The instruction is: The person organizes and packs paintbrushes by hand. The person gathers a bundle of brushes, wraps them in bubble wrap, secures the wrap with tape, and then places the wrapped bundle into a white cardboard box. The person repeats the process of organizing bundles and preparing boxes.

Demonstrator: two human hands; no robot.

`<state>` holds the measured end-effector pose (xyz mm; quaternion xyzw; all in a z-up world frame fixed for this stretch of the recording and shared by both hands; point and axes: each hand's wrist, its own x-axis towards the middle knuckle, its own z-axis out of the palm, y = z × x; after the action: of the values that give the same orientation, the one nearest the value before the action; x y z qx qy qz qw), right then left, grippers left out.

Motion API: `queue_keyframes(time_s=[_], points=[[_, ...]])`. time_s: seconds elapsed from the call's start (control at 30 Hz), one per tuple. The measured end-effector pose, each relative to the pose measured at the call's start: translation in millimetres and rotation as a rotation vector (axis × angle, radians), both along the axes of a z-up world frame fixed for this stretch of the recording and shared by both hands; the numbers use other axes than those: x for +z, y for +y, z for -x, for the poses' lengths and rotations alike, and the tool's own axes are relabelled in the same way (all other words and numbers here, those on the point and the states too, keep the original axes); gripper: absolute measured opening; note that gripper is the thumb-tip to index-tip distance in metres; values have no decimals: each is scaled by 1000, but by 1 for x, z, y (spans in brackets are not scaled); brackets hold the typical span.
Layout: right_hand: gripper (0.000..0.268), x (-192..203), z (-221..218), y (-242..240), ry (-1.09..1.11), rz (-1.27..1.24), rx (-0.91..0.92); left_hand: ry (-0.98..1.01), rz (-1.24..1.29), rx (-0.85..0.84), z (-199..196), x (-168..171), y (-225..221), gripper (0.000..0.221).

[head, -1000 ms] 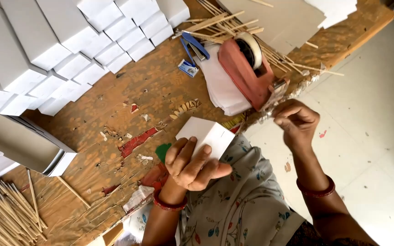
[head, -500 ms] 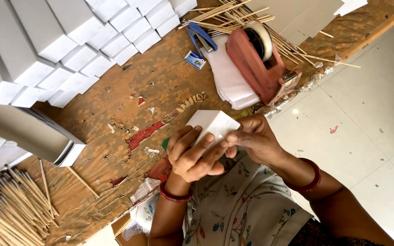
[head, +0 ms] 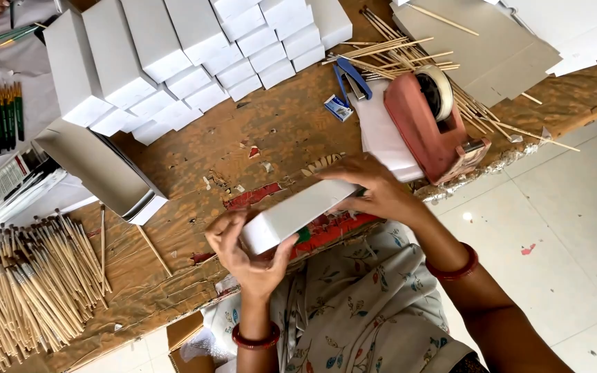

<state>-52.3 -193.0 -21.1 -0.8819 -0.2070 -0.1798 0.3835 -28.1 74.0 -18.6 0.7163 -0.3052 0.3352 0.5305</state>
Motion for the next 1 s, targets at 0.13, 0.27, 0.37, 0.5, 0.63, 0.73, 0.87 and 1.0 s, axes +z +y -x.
queue_keyframes(time_s=[0.13, 0.27, 0.37, 0.5, 0.63, 0.73, 0.87, 1.0], points=[[67, 35, 15, -9, 288, 346, -120, 158, -328, -14, -1, 4, 3, 77], [60, 35, 28, -21, -3, 311, -129, 264, -547, -259, -10, -5, -18, 48], [39, -14, 69, -62, -258, 58, -452, 209, -469, -266, -11, -28, -24, 29], [47, 2, 82, -102, -199, -224, -930, 210, -476, -212, -13, -34, -23, 20], [24, -38, 84, -143, 113, -668, -659, 197, -519, -200, -13, -34, -24, 21], [11, -31, 79, -143, 145, -294, -668, 181, -519, -176, -10, -35, -22, 22], [7, -26, 85, -135, -23, -546, -554, 204, -512, -177, -10, -36, -24, 22], [10, -49, 97, -120, -54, -808, -559, 183, -490, -189, -11, -37, -24, 23]])
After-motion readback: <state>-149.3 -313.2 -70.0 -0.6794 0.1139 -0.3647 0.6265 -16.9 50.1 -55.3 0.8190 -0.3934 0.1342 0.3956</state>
